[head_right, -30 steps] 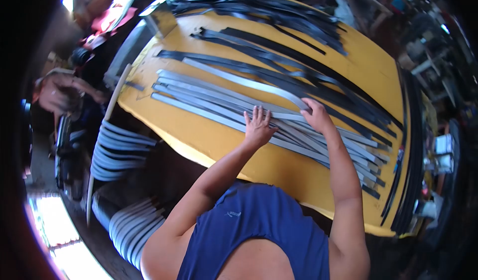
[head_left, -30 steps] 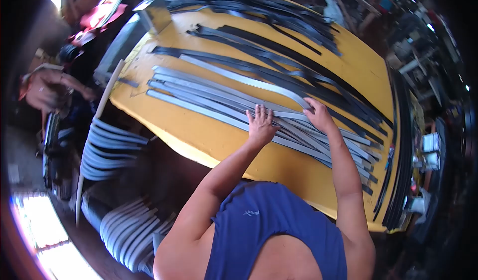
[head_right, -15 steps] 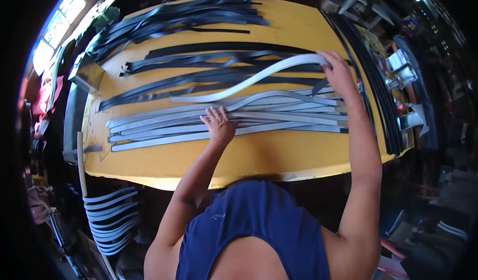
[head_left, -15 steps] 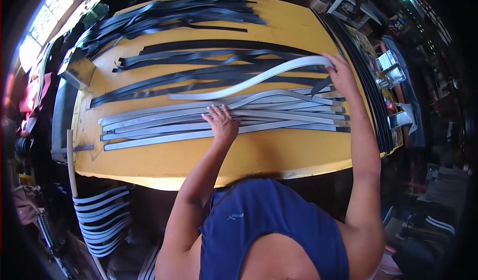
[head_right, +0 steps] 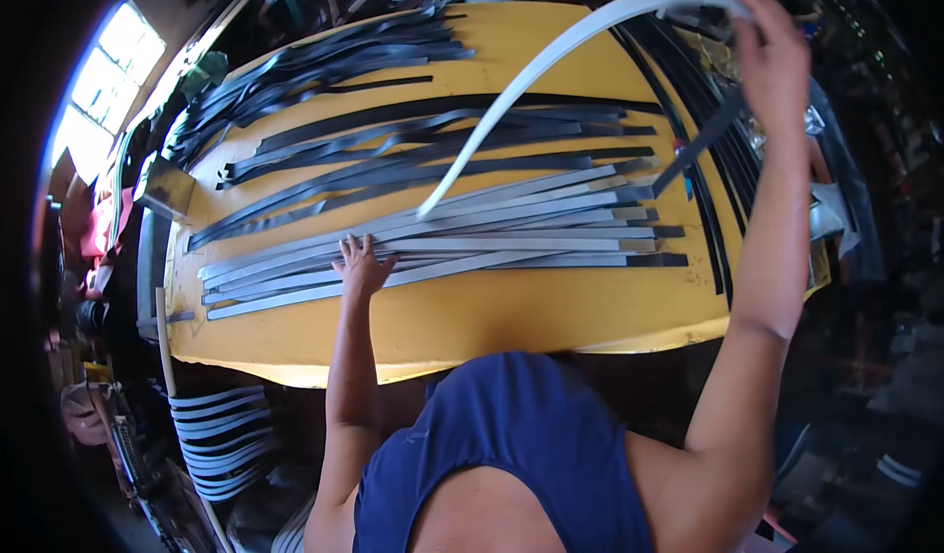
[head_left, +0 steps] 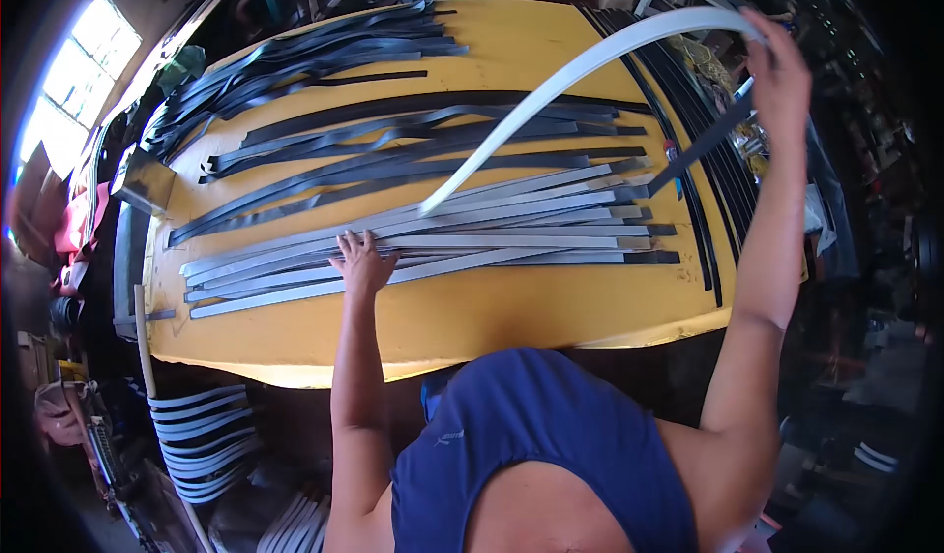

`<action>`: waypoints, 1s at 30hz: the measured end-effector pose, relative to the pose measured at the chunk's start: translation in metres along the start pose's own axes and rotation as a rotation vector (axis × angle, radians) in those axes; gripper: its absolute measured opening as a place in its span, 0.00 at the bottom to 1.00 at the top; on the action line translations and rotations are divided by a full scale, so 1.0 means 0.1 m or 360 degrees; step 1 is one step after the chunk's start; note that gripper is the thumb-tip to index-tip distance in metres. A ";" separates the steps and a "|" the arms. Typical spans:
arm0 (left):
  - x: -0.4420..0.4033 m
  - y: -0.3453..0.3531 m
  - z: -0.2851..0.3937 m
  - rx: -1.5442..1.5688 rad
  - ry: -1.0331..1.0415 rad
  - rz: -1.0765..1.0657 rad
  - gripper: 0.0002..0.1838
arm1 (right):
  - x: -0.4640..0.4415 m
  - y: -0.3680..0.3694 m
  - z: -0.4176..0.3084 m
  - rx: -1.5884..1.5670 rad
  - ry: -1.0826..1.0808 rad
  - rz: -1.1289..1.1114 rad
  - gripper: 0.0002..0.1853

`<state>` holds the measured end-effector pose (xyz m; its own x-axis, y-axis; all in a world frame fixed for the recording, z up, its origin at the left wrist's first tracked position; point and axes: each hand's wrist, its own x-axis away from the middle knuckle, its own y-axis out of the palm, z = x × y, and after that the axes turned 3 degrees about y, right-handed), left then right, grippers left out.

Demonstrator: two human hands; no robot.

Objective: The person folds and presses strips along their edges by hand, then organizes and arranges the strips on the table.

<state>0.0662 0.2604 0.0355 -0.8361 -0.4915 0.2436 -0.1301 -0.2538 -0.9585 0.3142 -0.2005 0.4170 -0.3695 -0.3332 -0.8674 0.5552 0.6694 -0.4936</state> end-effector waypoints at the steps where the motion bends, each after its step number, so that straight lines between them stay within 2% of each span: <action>1: 0.01 0.02 -0.01 0.0015 -0.0018 -0.0002 0.51 | -0.09 -0.13 0.13 0.0036 -0.0009 0.0079 0.15; 4: 0.08 0.12 0.03 -0.0018 -0.0066 0.0116 0.52 | -0.24 -0.45 0.22 0.0134 0.0146 0.0213 0.16; 6: 0.12 0.15 0.14 -0.0079 0.0027 0.0303 0.54 | -0.29 -0.56 0.07 0.0208 0.0002 0.0255 0.16; 8: 0.26 -0.14 0.55 0.0358 0.0361 0.0426 0.56 | -0.24 -0.59 -0.26 0.0256 -0.0054 0.0213 0.16; 10: 0.39 -0.41 1.04 0.0846 0.0904 0.0563 0.59 | -0.17 -0.54 -0.76 0.0266 -0.0018 0.0174 0.18; 11: 0.49 -0.60 1.32 0.1112 0.1181 0.0594 0.62 | -0.15 -0.59 -0.80 0.0411 -0.0180 0.0096 0.18; 14: 0.84 -1.06 2.02 0.1582 0.1590 0.0431 0.68 | -0.10 -0.63 -1.34 0.0211 -0.0456 -0.0043 0.17; 15: 0.93 -1.19 2.16 0.1493 0.1624 0.0575 0.65 | -0.09 -0.67 -1.51 0.0164 -0.0520 -0.0061 0.17; 17: 0.98 -1.34 2.33 0.2016 0.1393 0.0294 0.50 | -0.14 -0.76 -1.63 0.0152 -0.0630 -0.0071 0.17; 19: 0.76 -1.39 2.12 0.1882 0.1426 0.0479 0.39 | -0.21 -0.97 -1.56 0.0263 -0.0672 -0.0028 0.16; 20: 0.65 -1.43 1.94 0.1813 0.1443 0.0571 0.35 | -0.19 -0.99 -1.60 0.0387 -0.0571 0.0038 0.15; 22: 0.40 -1.61 1.31 0.1593 0.1346 0.1097 0.24 | -0.13 -1.00 -1.62 0.0612 -0.0322 0.0123 0.14; 24: 0.18 -1.77 0.50 0.1688 0.0966 0.1063 0.14 | 0.05 -1.08 -1.35 0.0714 0.0019 0.0073 0.12; 25: 0.22 -1.98 0.15 0.1519 0.0849 0.1138 0.19 | 0.17 -1.13 -1.19 0.0827 0.0142 0.0029 0.12; 26: 0.10 -1.97 -0.35 0.1049 0.0917 0.1384 0.25 | 0.34 -1.18 -1.02 0.0763 0.0276 -0.0040 0.12; 27: 0.06 -1.97 -0.81 0.0886 0.0889 0.1428 0.29 | 0.57 -1.23 -0.84 0.0698 0.0413 -0.0105 0.12; 30: 0.06 -1.93 -1.86 0.0429 0.0554 0.1524 0.29 | 1.39 -1.39 -0.46 0.0570 0.0801 -0.0378 0.14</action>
<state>-0.0124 0.4614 0.1939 -0.6397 -0.3290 -0.6947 0.7525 -0.0841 -0.6531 0.1509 -0.3093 0.3683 -0.7672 -0.0353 -0.6404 0.5972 0.3247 -0.7334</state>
